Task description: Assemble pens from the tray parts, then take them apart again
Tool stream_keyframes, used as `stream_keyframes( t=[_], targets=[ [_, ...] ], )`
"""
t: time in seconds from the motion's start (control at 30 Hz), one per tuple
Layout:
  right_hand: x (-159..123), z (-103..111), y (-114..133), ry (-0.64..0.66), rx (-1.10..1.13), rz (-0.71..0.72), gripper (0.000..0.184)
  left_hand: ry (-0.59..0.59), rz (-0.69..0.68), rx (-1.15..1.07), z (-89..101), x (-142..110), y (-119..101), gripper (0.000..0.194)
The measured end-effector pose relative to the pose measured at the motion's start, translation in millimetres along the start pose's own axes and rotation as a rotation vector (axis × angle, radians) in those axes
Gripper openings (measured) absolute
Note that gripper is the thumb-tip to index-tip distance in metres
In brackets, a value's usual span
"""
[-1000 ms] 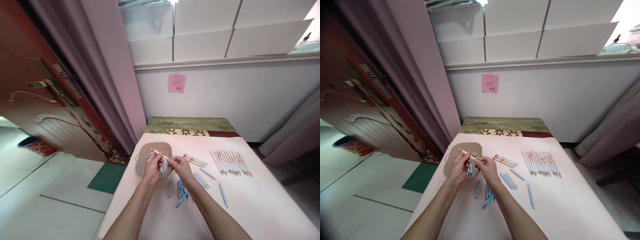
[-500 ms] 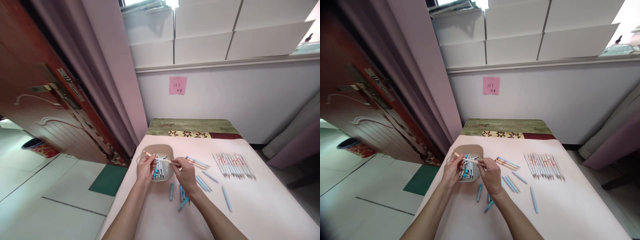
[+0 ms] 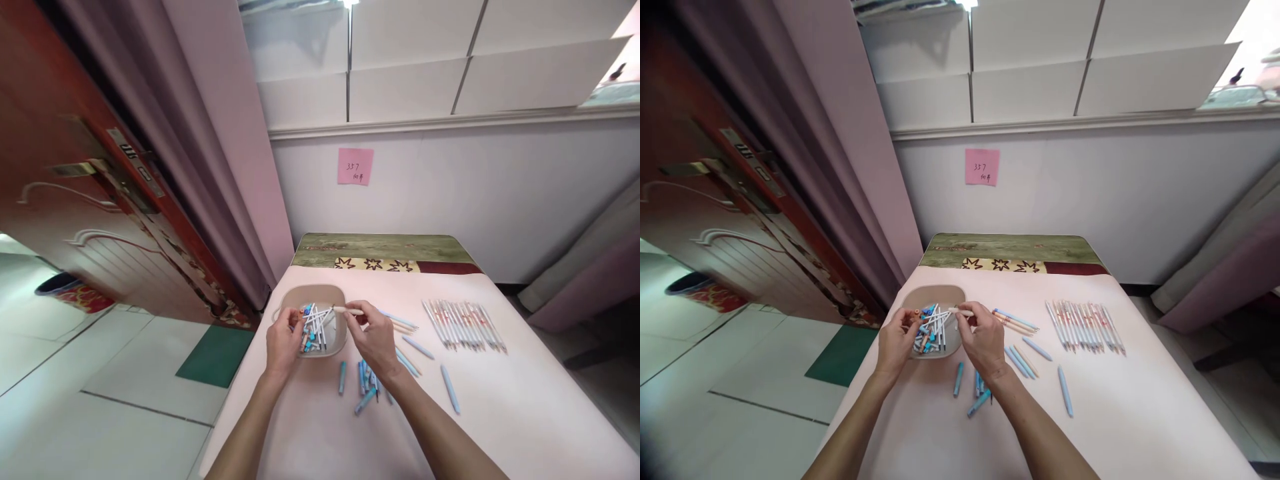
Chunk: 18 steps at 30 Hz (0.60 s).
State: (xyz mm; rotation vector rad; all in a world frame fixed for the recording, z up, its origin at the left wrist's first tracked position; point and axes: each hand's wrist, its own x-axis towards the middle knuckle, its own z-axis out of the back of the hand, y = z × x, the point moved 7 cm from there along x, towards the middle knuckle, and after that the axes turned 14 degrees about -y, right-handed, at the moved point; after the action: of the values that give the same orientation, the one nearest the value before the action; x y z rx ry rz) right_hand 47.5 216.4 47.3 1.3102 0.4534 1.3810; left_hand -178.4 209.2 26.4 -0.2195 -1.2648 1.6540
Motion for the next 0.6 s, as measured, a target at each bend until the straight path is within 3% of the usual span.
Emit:
stream_keyframes(
  t=[0.13,0.23,0.33,0.43,0.6],
  targets=[
    [5.9,30.2,-24.4,-0.025,-0.034,-0.136,0.023,-0.002,-0.035,0.024,-2.4,-9.8,-20.8,0.007],
    [3.4,63.7,-65.5,-0.027,-0.215,-0.22,0.03,0.139,0.048,-0.134,-25.0,-40.2,-36.2,0.022],
    [-13.3,78.7,-106.7,0.183,-0.42,-0.253,0.033,0.455,0.151,-0.294,-67.5,-89.7,-49.6,0.023],
    [-29.4,81.7,-130.1,0.355,-0.501,-0.29,0.03,0.591,0.291,-0.335,-101.2,-124.5,-47.2,0.015],
    [-5.6,87.4,-129.4,0.185,-0.744,-0.144,0.025,0.642,0.3,-0.272,-128.2,-137.5,-35.1,0.013]
  ],
)
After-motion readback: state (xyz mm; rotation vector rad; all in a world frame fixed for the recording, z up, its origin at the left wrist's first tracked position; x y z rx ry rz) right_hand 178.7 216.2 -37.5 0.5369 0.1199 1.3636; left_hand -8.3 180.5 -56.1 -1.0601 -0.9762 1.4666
